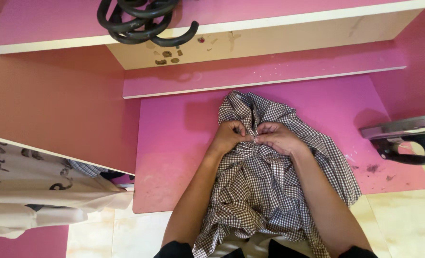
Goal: The person irons a white t-shirt on a pink ironing board, then hangs it on a hanger in a closet. They then retrieve a checkered shirt, lay it on the board, and begin buttoning it.
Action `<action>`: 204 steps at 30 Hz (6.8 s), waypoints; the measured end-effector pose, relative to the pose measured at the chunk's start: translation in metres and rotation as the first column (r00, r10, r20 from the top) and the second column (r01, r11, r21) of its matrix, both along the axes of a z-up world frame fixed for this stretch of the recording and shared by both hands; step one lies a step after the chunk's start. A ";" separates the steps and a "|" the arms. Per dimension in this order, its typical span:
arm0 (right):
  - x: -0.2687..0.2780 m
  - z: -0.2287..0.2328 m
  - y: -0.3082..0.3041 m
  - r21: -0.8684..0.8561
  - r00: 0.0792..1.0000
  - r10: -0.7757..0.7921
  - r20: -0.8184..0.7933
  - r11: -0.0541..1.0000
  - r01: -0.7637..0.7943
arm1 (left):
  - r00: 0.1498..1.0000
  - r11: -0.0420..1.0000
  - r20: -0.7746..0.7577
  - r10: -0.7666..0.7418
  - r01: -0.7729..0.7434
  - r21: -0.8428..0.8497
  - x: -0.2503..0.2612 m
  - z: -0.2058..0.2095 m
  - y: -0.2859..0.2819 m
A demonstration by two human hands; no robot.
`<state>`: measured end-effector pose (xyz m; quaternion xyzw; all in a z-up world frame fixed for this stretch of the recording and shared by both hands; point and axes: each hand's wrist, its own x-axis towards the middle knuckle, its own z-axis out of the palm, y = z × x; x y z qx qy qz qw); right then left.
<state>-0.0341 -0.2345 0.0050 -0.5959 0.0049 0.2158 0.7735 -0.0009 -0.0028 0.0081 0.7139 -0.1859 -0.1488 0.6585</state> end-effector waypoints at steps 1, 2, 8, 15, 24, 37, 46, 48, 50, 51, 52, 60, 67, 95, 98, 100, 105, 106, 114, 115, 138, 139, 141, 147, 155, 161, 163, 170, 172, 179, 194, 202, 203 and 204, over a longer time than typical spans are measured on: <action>0.002 -0.002 -0.001 0.052 1.000 0.005 -0.019 0.999 -0.004 | 1.000 1.000 0.013 0.015 -0.015 0.006 -0.001 0.001 0.000; 0.003 -0.005 -0.001 0.063 1.000 -0.010 -0.026 0.998 0.012 | 1.000 1.000 0.020 0.015 -0.015 -0.021 -0.002 0.003 0.000; 0.002 -0.016 0.002 0.184 0.993 -0.122 0.003 0.976 0.119 | 0.865 0.991 0.490 0.110 -0.132 0.010 -0.024 0.032 0.003; -0.004 -0.013 0.008 0.215 0.974 -0.213 0.083 0.958 0.191 | 0.932 0.968 0.337 0.135 -0.196 0.156 -0.032 0.042 -0.005; -0.004 -0.029 0.013 0.208 0.935 -0.298 0.192 0.944 0.258 | 0.958 0.959 0.124 0.259 -0.270 0.086 -0.017 -0.004 -0.028; -0.005 0.011 0.043 -0.151 0.711 -0.350 0.610 0.830 0.537 | 0.987 0.986 0.036 0.155 -0.157 0.054 0.001 0.021 -0.005; -0.072 0.090 0.031 -0.822 0.764 0.318 0.562 0.319 0.472 | 0.829 0.805 0.559 -0.002 -0.331 0.493 -0.059 0.100 0.055; -0.080 0.083 0.029 -0.856 0.819 0.276 0.504 0.289 0.429 | 0.891 0.709 0.452 -0.042 -0.292 0.641 -0.075 0.098 0.064; -0.082 0.067 0.029 -0.838 0.813 0.239 0.531 0.291 0.462 | 0.905 0.717 0.425 0.005 -0.299 0.629 -0.078 0.088 0.075; -0.081 0.059 0.030 -0.799 0.777 0.223 0.589 0.302 0.519 | 0.890 0.773 0.451 0.068 -0.333 0.540 -0.075 0.083 0.080; -0.082 0.053 0.029 -0.757 0.737 0.207 0.643 0.312 0.574 | 0.872 0.819 0.471 0.133 -0.364 0.444 -0.074 0.079 0.086; -0.065 0.070 0.008 -0.465 0.936 -0.161 0.312 0.834 0.298 | 0.654 0.477 0.675 0.342 -0.740 0.475 -0.069 0.106 0.103; -0.063 0.068 0.007 -0.666 0.982 -0.029 0.184 0.732 0.146 | 0.858 0.840 0.514 -0.017 -0.266 0.472 -0.111 0.115 0.057; -0.097 0.059 0.044 -0.689 0.814 0.028 0.581 0.549 0.473 | 0.803 0.791 0.592 -0.074 -0.314 0.525 -0.136 0.069 0.043; -0.083 0.050 0.048 -0.666 0.752 0.095 0.652 0.545 0.509 | 0.869 0.833 0.488 0.074 -0.323 0.449 -0.116 0.072 0.051; -0.067 0.045 0.046 -0.650 0.731 0.095 0.676 0.543 0.531 | 0.924 0.889 0.353 0.146 -0.279 0.363 -0.091 0.090 0.068; -0.028 0.037 0.037 -0.691 0.722 0.128 0.680 0.438 0.574 | 0.846 0.919 0.405 0.348 -0.392 0.029 -0.073 0.157 0.101; -0.022 0.036 0.036 -0.677 0.692 0.146 0.707 0.420 0.604 | 0.850 0.916 0.400 0.343 -0.398 0.060 -0.077 0.168 0.101; -0.028 0.056 0.027 -0.720 0.802 0.104 0.588 0.519 0.460 | 0.914 0.914 0.379 -0.146 -0.021 0.404 -0.132 0.185 0.077; -0.033 0.060 0.023 -0.730 0.831 0.106 0.546 0.548 0.409 | 0.918 0.880 0.349 -0.188 0.000 0.474 -0.136 0.177 0.072; -0.083 0.104 0.035 -0.792 0.717 0.336 0.610 0.294 0.535 | 0.881 0.833 0.474 -0.013 -0.253 0.492 -0.076 0.075 0.041; -0.078 0.100 0.036 -0.806 0.731 0.341 0.592 0.277 0.524 | 0.828 0.806 0.561 0.002 -0.333 0.489 -0.084 0.081 0.038; -0.078 0.094 0.036 -0.807 0.721 0.363 0.590 0.295 0.512 | 0.744 0.762 0.668 -0.008 -0.428 0.486 -0.097 0.096 0.035; -0.086 0.095 0.021 -0.769 0.787 0.228 0.574 0.480 0.422 | 0.804 0.718 0.567 -0.178 -0.288 0.634 -0.113 0.120 0.036; -0.070 0.107 0.044 -0.769 0.811 0.120 0.572 0.421 0.480 | 0.805 0.811 0.593 0.031 -0.367 0.455 -0.070 0.108 0.003; -0.056 0.073 0.048 -0.811 0.777 0.269 0.570 0.335 0.479 | 0.782 0.800 0.622 0.040 -0.398 0.449 -0.054 0.062 0.003; -0.058 0.059 0.040 -0.742 0.744 0.220 0.632 0.448 0.498 | 0.785 0.850 0.612 0.099 -0.387 0.358 -0.054 0.056 0.008; -0.041 0.033 0.001 -0.351 0.928 -0.258 0.268 0.871 0.343 | 0.869 0.932 0.435 0.236 -0.329 0.151 -0.050 0.056 0.017; -0.037 0.032 -0.002 -0.182 0.923 -0.305 0.236 0.919 0.350 | 0.865 0.942 0.427 0.263 -0.326 0.079 -0.049 0.056 0.016; -0.037 0.023 0.021 -0.207 0.874 -0.304 0.380 0.893 0.400 | 0.955 0.977 0.207 0.210 -0.214 -0.003 -0.052 0.062 0.000; -0.047 0.010 0.055 -0.247 0.481 -0.212 0.851 0.647 0.722 | 0.868 0.942 0.377 0.325 -0.334 -0.043 -0.048 0.033 -0.017; -0.051 0.018 0.058 -0.263 0.512 -0.236 0.826 0.642 0.720 | 0.871 0.950 0.397 0.288 -0.313 -0.002 -0.051 0.040 -0.016; -0.051 0.018 0.058 -0.265 0.516 -0.238 0.823 0.643 0.719 | 0.864 0.948 0.413 0.289 -0.317 0.000 -0.051 0.040 -0.016; -0.052 0.017 0.058 -0.267 0.519 -0.239 0.821 0.643 0.718 | 0.862 0.946 0.409 0.299 -0.324 -0.008 -0.052 0.040 -0.017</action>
